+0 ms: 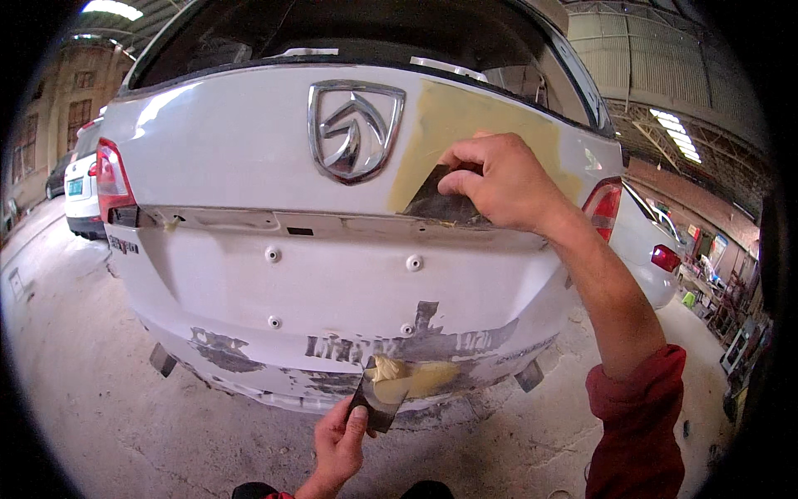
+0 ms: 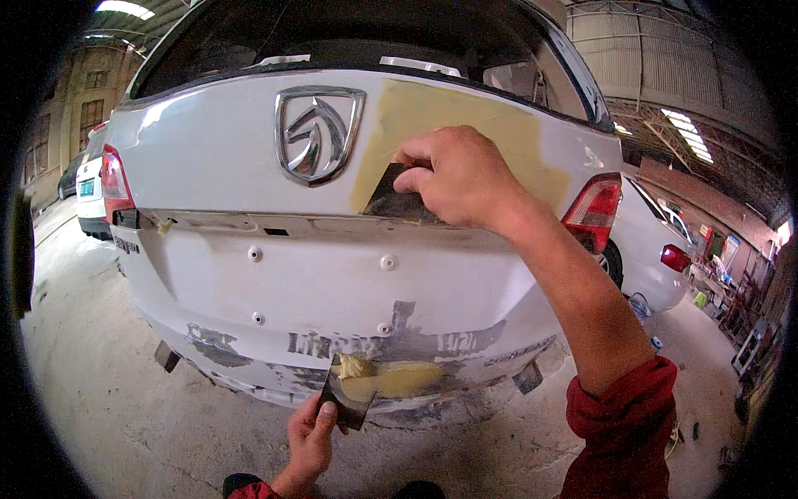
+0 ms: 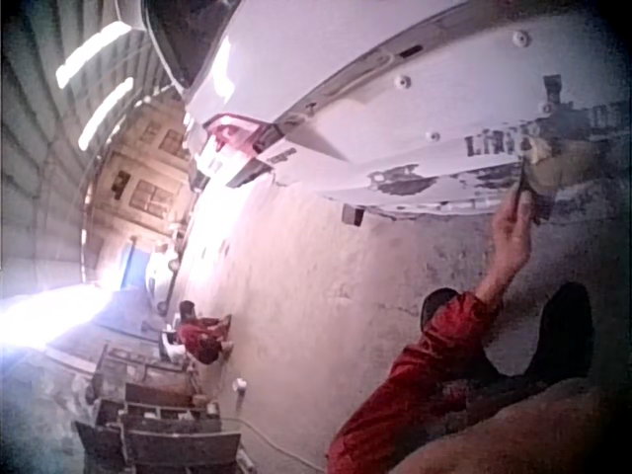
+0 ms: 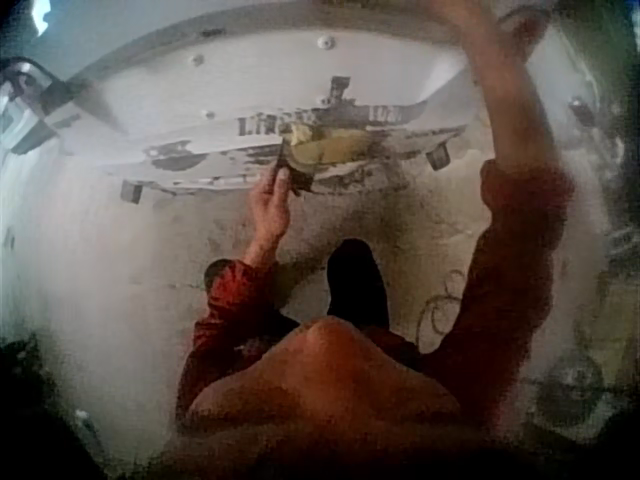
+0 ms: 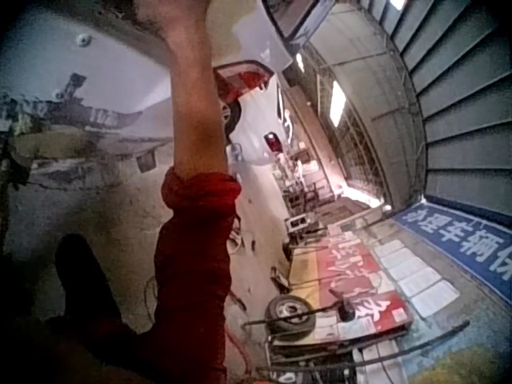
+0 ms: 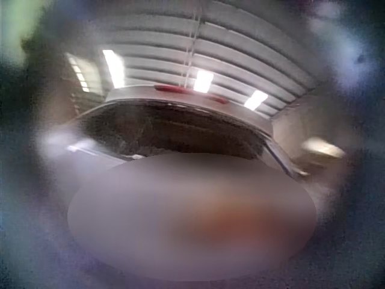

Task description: The person applies a beige body filler to the rear bumper of a white car using a metal spreader. They repeatedly scoop the filler from a container and spread it across the damaged surface, smoothing it out to cover the area.

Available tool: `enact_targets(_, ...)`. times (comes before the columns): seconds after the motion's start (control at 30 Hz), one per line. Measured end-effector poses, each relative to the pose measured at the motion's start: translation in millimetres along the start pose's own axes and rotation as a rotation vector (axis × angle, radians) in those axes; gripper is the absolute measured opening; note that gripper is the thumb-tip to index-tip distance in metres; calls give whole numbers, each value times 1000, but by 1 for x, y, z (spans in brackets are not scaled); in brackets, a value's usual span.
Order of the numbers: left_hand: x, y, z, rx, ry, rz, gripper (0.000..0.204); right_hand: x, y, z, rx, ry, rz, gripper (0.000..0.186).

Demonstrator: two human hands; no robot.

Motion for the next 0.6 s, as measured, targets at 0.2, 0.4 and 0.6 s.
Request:
enact_targets(0.2,0,-5,5,5,-4,-39,38,6,17,5,-30,-27,11,23)
enact_targets(0.4,1,-3,4,15,7,-23,39,2,6,9,-159,-79,-181,24)
enact_targets(0.6,1,-3,8,-5,9,-40,38,-9,-26,-10,2,-18,-285,25)
Point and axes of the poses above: each hand's wrist, its own x-axis towards the middle knuckle, its own y-axis out of the palm, z = x × y, the point moved 7 cm from there along x, towards the middle knuckle, and after that the axes turned 5 degrees about x, right-handed, at the moved point
